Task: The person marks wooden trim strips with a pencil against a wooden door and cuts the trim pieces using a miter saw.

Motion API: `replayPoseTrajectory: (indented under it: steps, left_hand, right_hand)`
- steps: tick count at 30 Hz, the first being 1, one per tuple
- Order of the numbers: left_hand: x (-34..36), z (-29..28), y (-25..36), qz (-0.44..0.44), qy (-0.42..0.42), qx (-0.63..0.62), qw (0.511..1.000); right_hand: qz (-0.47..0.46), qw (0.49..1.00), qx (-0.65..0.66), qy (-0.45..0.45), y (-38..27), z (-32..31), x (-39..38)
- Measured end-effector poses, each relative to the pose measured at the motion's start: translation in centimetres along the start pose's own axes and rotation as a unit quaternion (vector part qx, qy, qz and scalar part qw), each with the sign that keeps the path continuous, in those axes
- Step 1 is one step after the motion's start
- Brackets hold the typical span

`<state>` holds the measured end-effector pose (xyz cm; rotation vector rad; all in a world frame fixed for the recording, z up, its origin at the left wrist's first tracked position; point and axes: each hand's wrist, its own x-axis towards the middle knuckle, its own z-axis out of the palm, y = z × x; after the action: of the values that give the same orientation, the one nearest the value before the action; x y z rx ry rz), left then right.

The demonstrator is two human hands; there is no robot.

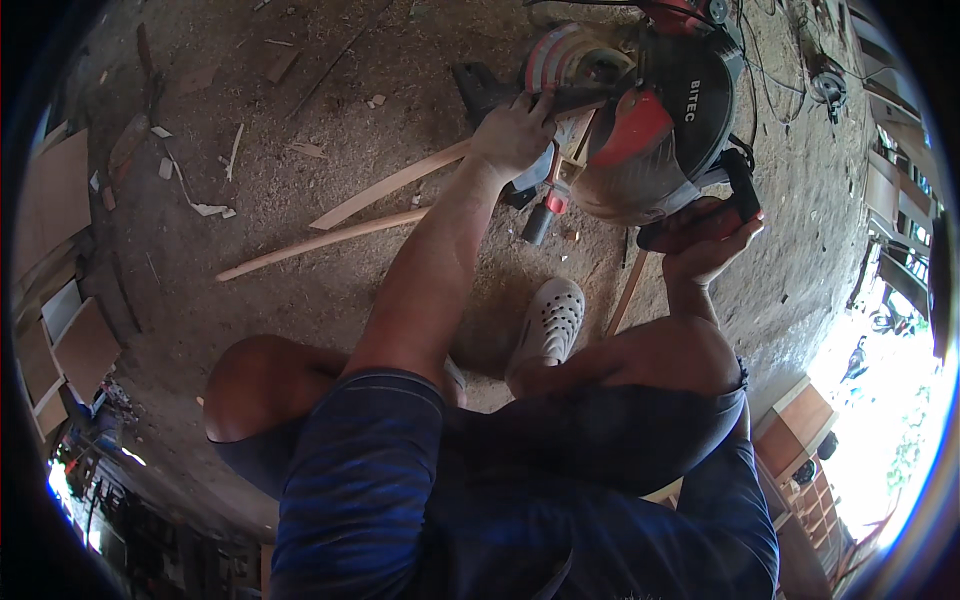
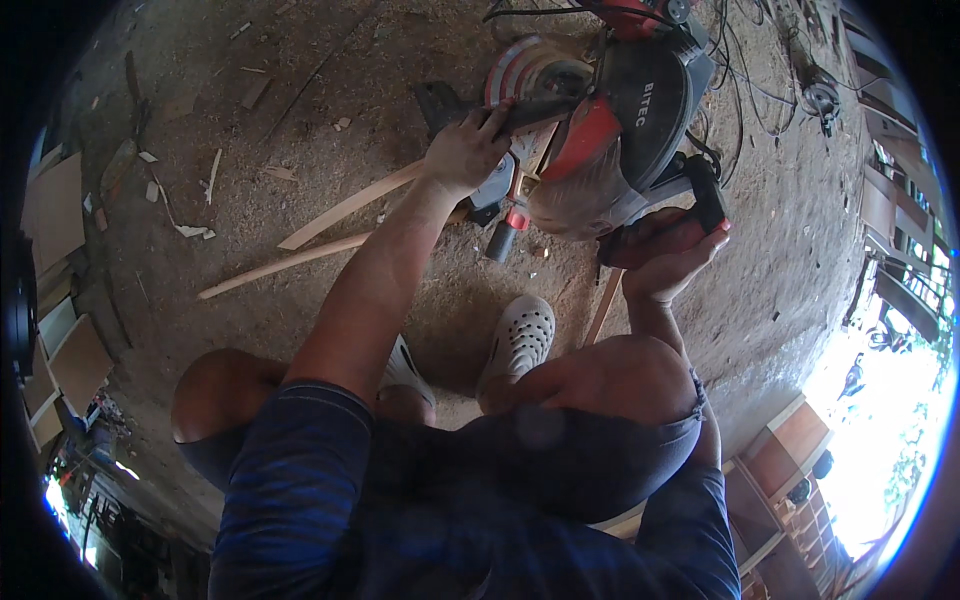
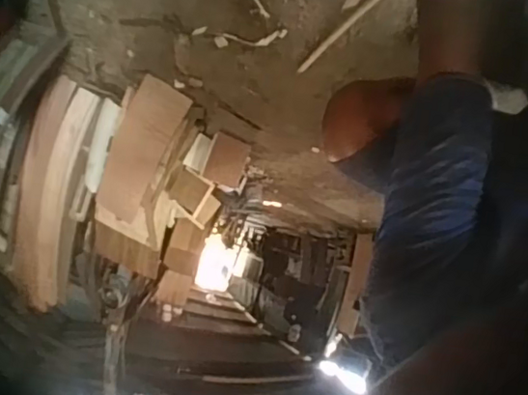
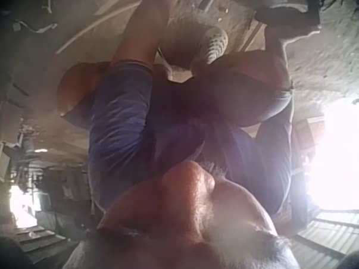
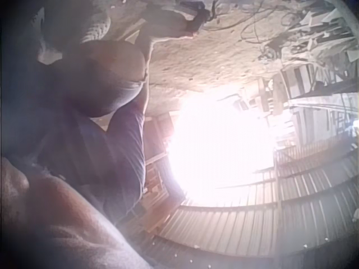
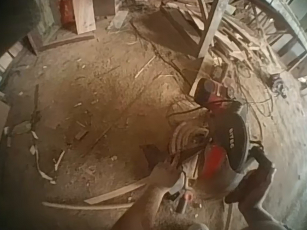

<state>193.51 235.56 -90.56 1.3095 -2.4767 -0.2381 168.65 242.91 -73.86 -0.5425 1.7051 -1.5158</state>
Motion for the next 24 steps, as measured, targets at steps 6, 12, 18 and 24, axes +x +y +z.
replayPoseTrajectory:
  steps: [6,12,18,24]
  left_hand:
    - [0.0,0.0,0.0,0.004,0.005,0.008,1.0]
    - [0.0,-0.2,-0.1,-0.006,-0.02,-0.004,1.0]
    - [0.2,-0.9,0.1,-0.012,-0.048,-0.008,0.999]
    - [0.4,-1.2,0.4,-0.021,-0.07,0.006,0.997]
  right_hand:
    - [-0.004,1.0,0.014,0.004,0.2,0.1,0.0]
    - [-0.013,0.999,0.027,0.014,-0.1,1.0,-0.5]
    - [-0.009,1.0,0.017,-0.016,0.2,0.3,-0.5]
    - [-0.012,1.0,0.01,-0.001,1.0,-0.5,0.1]
